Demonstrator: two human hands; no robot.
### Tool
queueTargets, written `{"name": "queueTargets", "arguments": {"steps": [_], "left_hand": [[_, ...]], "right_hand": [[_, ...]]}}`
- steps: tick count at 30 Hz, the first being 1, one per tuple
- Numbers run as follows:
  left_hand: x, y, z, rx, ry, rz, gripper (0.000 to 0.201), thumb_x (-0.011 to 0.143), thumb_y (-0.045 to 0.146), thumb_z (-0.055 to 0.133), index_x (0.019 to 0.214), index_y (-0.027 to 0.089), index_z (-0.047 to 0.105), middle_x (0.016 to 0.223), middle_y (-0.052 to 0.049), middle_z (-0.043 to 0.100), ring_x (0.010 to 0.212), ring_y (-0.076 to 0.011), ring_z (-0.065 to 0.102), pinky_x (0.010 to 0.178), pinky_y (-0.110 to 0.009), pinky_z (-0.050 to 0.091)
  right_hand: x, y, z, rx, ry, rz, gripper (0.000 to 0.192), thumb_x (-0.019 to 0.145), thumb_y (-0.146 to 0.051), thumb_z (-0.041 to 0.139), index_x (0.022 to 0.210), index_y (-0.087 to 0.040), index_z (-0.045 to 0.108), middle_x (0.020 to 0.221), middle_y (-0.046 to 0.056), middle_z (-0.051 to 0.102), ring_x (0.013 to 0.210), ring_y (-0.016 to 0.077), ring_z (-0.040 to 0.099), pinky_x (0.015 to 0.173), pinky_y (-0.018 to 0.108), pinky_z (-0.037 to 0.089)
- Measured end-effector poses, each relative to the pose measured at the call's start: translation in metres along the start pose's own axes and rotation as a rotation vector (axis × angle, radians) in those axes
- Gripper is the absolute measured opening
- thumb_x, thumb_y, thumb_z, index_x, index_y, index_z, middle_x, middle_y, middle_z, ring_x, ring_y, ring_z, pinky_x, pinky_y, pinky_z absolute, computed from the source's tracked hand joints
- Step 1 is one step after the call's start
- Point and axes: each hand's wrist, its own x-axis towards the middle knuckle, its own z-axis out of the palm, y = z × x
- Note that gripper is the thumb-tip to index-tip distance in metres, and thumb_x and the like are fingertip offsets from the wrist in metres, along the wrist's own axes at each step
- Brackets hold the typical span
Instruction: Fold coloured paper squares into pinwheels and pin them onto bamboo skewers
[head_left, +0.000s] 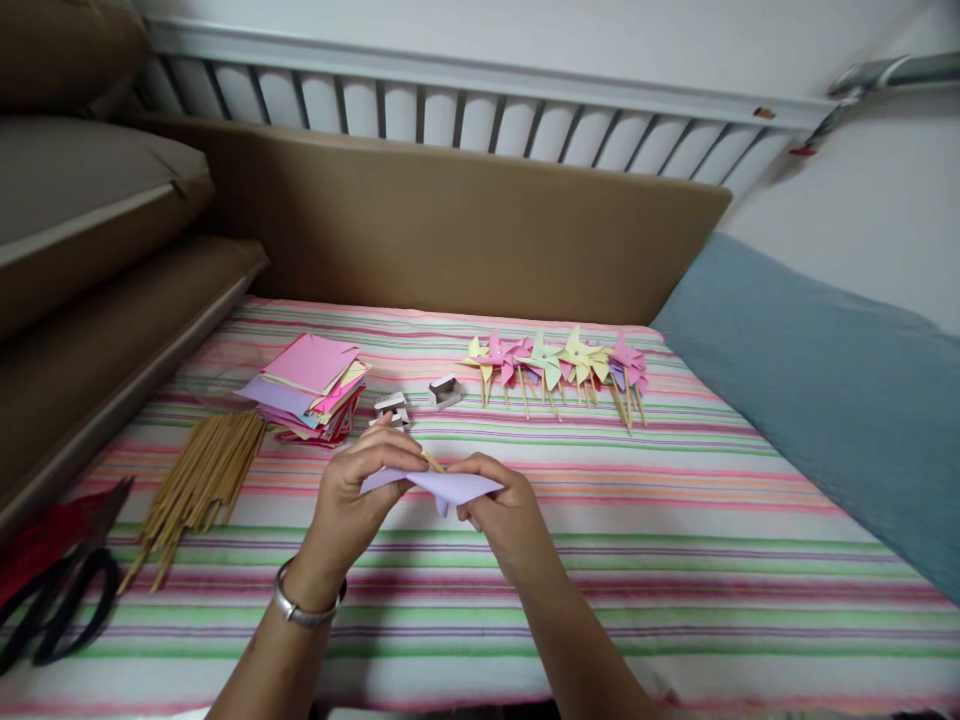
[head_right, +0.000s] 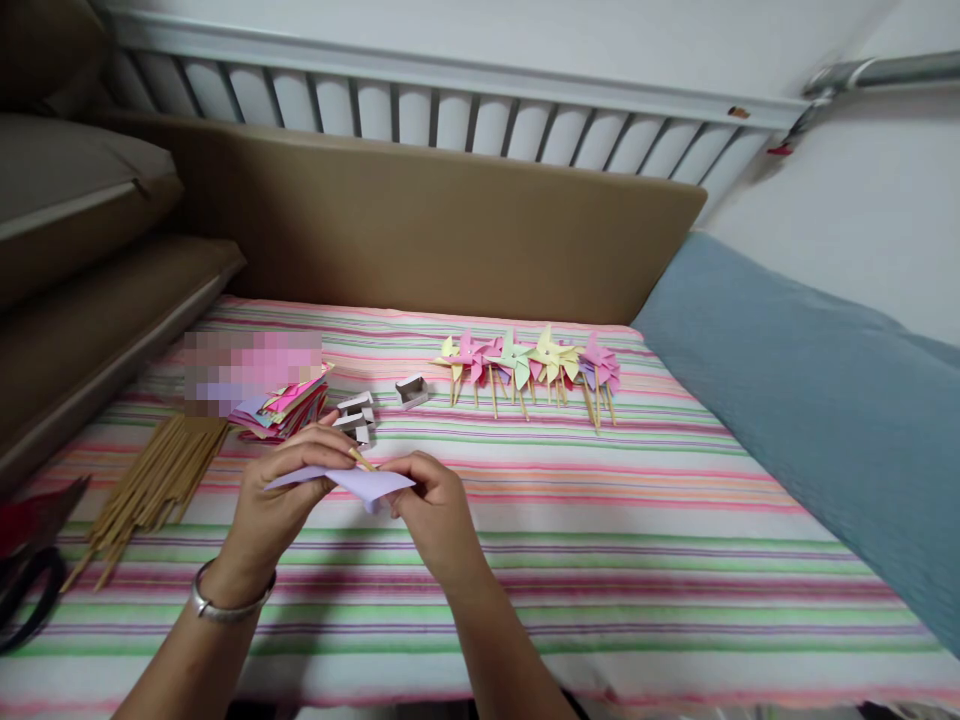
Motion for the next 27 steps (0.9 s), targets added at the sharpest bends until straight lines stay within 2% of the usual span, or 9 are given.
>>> {"name": "queueTargets", "arguments": {"steps": [10,17,27], "left_hand": [[-0.0021,0.0011,0.0017,-0.01,-0.01,-0.055,0.007,0.074,0.02,0.066,0.077,0.025,0.069,0.078,-0.002,0.07,0.079,-0.0186,0.063,0.101,-0.046,0.031],[-0.002,0.0012,0.0026,-0.023,0.016,-0.075,0.007,0.072,0.02,0.067,0.076,0.026,0.07,0.077,-0.001,0.07,0.079,-0.0185,0.063,0.1,-0.045,0.032],[-0.0024,0.002,0.0037,-0.016,-0.006,-0.064,0.005,0.074,0.021,0.066,0.075,0.024,0.069,0.079,-0.002,0.07,0.079,-0.0182,0.062,0.1,-0.045,0.032]], "right_hand": [[0.0011,0.0028,-0.0033,-0.033,0.023,-0.037,0.025,0.057,-0.009,0.052,0.07,-0.021,0.07,0.071,0.0,0.06,0.054,0.0093,0.047,0.043,0.019,0.033],[0.001,0.0038,-0.0044,-0.048,0.019,-0.054,0.027,0.057,-0.007,0.053,0.071,-0.021,0.07,0.072,0.0,0.061,0.057,0.0102,0.049,0.046,0.02,0.036],[0.0011,0.0065,-0.0056,-0.079,0.019,-0.081,0.02,0.061,-0.01,0.058,0.073,-0.021,0.07,0.074,0.001,0.062,0.061,0.0116,0.052,0.051,0.022,0.039]]}}
